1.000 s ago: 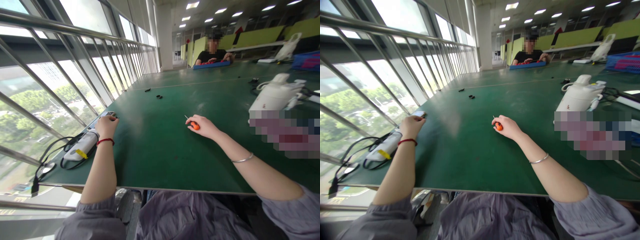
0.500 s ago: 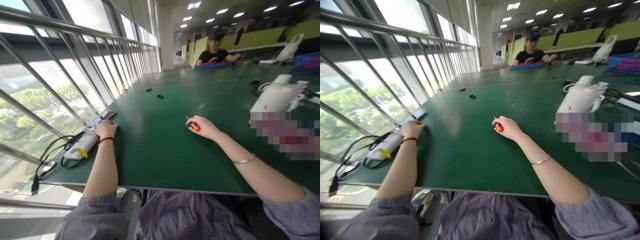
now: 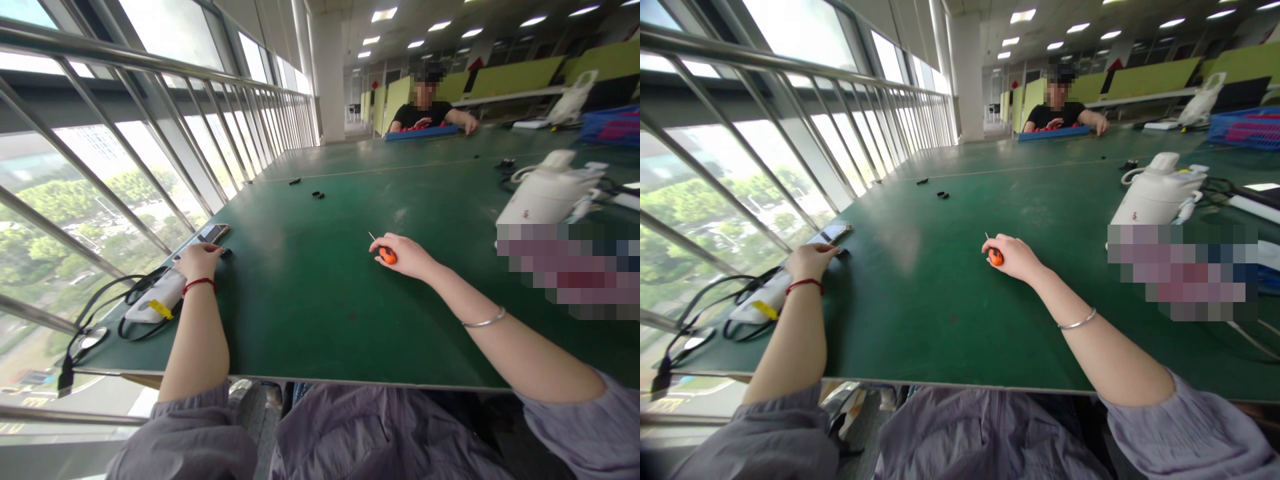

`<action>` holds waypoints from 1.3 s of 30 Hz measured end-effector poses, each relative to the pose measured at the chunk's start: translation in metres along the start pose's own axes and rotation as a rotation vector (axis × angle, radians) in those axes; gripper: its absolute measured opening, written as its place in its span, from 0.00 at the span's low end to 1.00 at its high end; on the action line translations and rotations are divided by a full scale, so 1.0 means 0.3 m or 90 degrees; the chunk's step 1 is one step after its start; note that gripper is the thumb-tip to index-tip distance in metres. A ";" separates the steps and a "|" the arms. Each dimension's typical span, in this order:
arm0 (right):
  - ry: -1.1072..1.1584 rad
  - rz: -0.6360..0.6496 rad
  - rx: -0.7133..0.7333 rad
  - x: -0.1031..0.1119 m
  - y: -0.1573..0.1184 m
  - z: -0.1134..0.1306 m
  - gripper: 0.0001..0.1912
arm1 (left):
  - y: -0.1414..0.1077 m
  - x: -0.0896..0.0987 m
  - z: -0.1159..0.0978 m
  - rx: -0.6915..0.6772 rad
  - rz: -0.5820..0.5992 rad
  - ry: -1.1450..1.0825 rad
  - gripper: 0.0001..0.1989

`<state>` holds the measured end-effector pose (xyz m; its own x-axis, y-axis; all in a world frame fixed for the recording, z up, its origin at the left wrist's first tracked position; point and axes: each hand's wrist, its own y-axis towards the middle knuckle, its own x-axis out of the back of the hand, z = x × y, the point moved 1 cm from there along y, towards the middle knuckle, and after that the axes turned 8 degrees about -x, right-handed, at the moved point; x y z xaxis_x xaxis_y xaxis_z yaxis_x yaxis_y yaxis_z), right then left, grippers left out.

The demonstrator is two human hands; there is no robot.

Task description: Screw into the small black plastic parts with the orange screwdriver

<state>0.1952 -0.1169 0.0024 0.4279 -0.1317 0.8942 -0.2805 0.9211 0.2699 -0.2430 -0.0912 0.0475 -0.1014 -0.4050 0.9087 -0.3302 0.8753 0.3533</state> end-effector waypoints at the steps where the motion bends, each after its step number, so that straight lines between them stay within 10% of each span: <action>1: -0.001 0.000 0.000 0.000 0.000 0.001 0.10 | 0.000 -0.002 -0.002 0.015 0.010 0.002 0.12; 39: -0.006 0.000 0.009 0.003 -0.003 0.009 0.11 | -0.016 -0.009 -0.023 0.066 0.076 0.050 0.16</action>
<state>0.1936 -0.1189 0.0039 0.4195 -0.1349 0.8977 -0.2927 0.9160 0.2745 -0.2346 -0.0925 0.0450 -0.0740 -0.2743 0.9588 -0.4163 0.8822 0.2202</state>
